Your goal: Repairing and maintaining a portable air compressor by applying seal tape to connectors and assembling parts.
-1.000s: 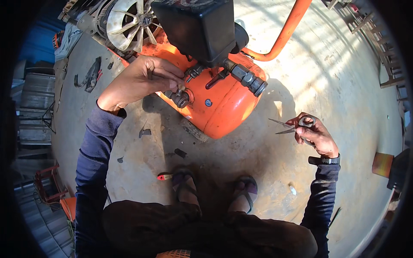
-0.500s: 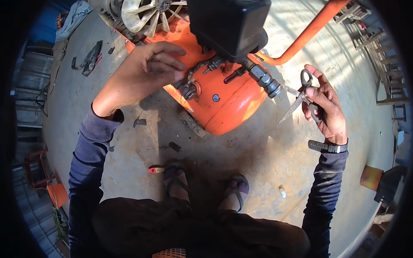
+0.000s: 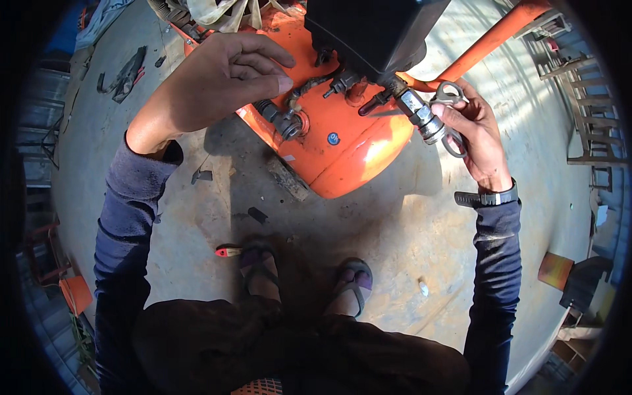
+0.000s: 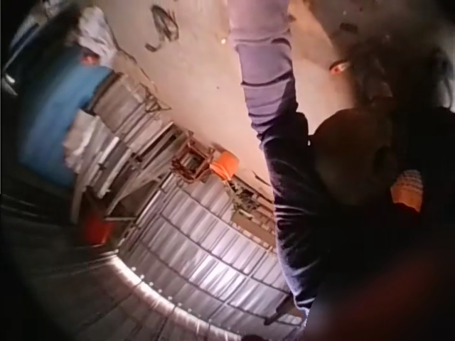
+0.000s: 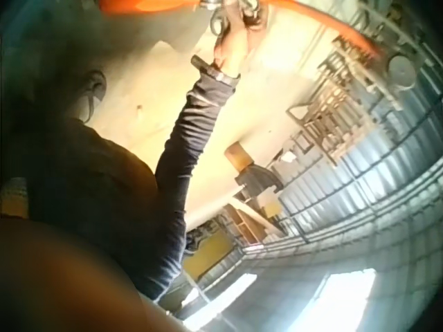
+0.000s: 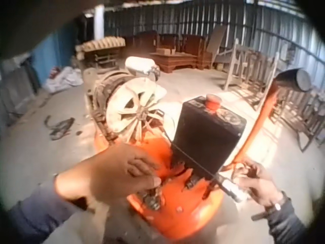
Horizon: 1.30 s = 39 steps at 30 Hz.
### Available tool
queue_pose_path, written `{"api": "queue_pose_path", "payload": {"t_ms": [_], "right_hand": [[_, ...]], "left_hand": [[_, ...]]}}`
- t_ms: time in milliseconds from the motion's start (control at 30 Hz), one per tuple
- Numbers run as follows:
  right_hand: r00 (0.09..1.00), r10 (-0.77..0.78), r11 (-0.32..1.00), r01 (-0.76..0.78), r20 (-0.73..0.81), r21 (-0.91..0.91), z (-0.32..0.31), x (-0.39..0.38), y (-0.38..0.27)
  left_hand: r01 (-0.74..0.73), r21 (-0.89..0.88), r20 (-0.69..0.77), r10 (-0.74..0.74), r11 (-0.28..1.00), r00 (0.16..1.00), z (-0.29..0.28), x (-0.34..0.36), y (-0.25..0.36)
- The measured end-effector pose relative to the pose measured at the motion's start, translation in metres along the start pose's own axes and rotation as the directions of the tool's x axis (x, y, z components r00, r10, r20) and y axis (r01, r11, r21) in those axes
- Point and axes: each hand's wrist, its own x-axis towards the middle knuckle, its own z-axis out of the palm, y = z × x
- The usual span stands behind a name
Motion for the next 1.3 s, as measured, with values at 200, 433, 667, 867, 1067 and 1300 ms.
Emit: {"api": "queue_pose_path", "payload": {"t_ms": [200, 433, 667, 867, 1067, 1300], "right_hand": [[0.941, -0.231, 0.973, 0.229, -0.246, -0.038, 0.016, -0.011, -0.001], [0.925, -0.214, 0.963, 0.253, -0.314, 0.089, 0.035, -0.020, 0.002], [0.978, -0.143, 0.985, 0.155, -0.151, 0.072, 0.064, 0.006, -0.010], [0.982, -0.121, 0.972, 0.147, -0.147, 0.182, 0.059, 0.029, -0.001], [0.969, -0.132, 0.973, 0.167, -0.210, 0.159, 0.071, 0.017, 0.002], [0.952, -0.224, 0.965, 0.247, -0.209, 0.090, 0.056, 0.005, 0.019]], "left_hand": [[0.000, -0.034, 0.045, 0.002, 0.999, 0.999, -0.001, 0.002, -0.005], [-0.012, -0.006, 0.041, 0.012, 1.000, 0.999, -0.005, 0.003, -0.015], [-0.091, 0.095, 0.110, 0.081, 0.991, 0.991, -0.005, 0.027, -0.023], [-0.148, 0.112, 0.011, 0.148, 0.983, 0.989, 0.014, 0.037, -0.029], [-0.009, 0.208, 0.057, -0.003, 0.978, 0.998, 0.018, 0.034, -0.007], [-0.119, 0.206, -0.052, 0.132, 0.971, 0.990, 0.024, 0.033, -0.017]]}}
